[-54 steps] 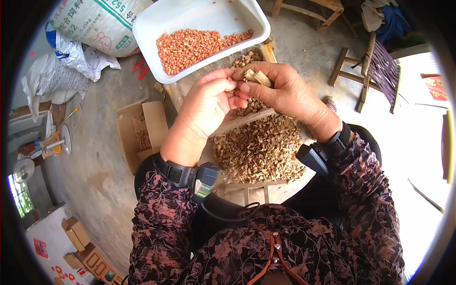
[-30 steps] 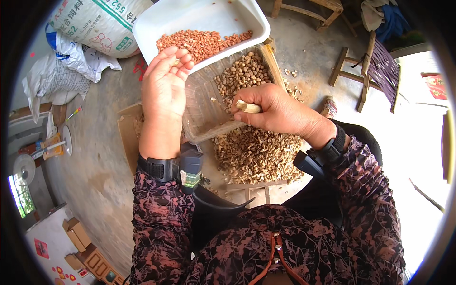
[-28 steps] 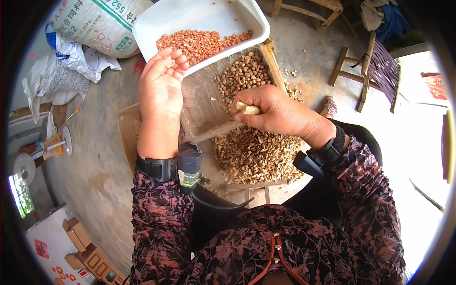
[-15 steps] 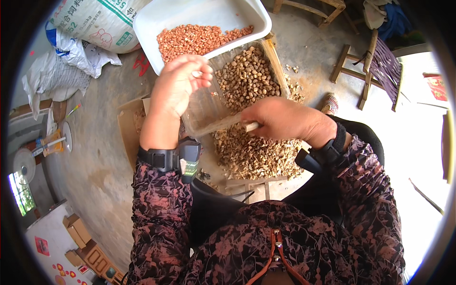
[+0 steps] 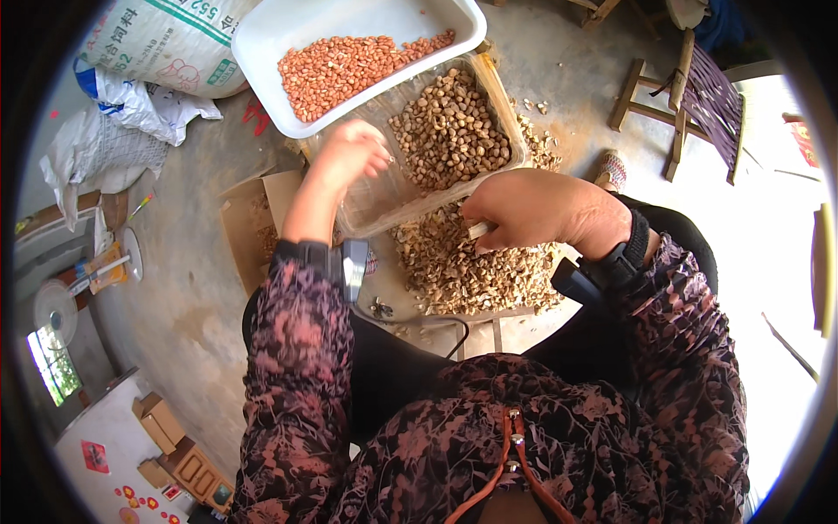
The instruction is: The person shells peanuts by hand, using a small wooden tool to assist in prying open the shells, and places the shelled peanuts into a white plastic tray while discarding the shells onto a pile on the floor.
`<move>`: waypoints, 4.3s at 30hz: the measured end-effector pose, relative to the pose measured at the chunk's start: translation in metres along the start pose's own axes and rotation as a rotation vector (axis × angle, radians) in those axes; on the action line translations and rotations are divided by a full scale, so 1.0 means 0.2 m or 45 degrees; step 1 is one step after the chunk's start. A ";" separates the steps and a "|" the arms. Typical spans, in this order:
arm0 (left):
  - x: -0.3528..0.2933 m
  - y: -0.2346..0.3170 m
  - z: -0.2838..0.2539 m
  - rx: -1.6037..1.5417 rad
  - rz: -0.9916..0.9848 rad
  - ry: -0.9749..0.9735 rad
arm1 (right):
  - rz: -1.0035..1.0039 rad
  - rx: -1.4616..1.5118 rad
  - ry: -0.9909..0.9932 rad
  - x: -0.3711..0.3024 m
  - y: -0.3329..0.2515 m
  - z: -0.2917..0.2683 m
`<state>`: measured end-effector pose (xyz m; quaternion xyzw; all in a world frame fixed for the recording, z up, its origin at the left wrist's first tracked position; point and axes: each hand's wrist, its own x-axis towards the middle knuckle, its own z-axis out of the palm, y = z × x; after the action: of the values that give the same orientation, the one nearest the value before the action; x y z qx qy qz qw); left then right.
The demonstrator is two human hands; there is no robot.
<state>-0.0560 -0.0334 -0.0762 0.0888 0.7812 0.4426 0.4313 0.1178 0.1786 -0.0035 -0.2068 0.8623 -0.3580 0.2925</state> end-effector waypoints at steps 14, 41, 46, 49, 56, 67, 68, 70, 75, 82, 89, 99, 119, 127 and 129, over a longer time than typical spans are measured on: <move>0.51 -0.58 0.08 0.660 -0.187 0.302 | 0.069 -0.024 0.053 -0.02 0.00 0.02; 0.60 -0.61 0.09 1.099 0.011 0.088 | 0.129 0.020 0.080 -0.03 0.01 0.00; 0.55 -0.52 0.13 1.141 -0.106 0.029 | 0.125 -0.005 0.088 -0.03 0.03 0.00; 0.51 -0.44 0.12 0.849 -0.210 -0.050 | 0.124 -0.042 0.107 -0.03 0.03 0.00; 0.32 0.03 0.09 0.145 0.038 -0.368 | 0.083 -0.053 0.128 -0.03 0.04 0.02; 0.21 0.11 -0.20 -0.071 0.262 0.410 | 0.152 -0.064 0.183 -0.06 0.04 -0.03; 0.19 0.13 -0.15 0.010 0.168 0.107 | 0.162 -0.064 0.184 -0.08 0.05 -0.05; 0.12 0.17 -0.05 0.103 0.024 -0.400 | -0.001 -0.156 0.573 -0.08 0.08 -0.08; 0.07 0.20 0.27 0.166 -0.261 -1.042 | 0.140 0.097 0.863 -0.13 0.08 -0.22; 0.29 0.08 0.43 0.323 0.301 -0.264 | 0.077 -0.057 0.945 -0.10 0.11 -0.18; 0.44 -0.13 0.65 0.602 0.719 -0.009 | 0.159 0.315 1.069 -0.13 0.03 -0.23; 0.31 -0.02 0.71 0.682 0.463 0.055 | 0.077 0.153 1.021 -0.16 0.04 -0.22; -0.23 0.40 0.35 -1.053 0.433 -0.370 | 0.058 0.121 0.776 -0.10 0.06 -0.17; -0.26 0.47 0.32 -0.830 0.493 -0.291 | -0.037 0.176 0.988 -0.02 0.05 -0.18; -0.28 0.47 0.31 -0.733 0.511 -0.253 | -0.046 0.201 1.038 0.00 0.02 -0.18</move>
<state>0.0011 0.0316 0.0148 0.1577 0.5460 0.7094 0.4170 0.0936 0.2004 0.0144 -0.0402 0.8736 -0.4807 -0.0644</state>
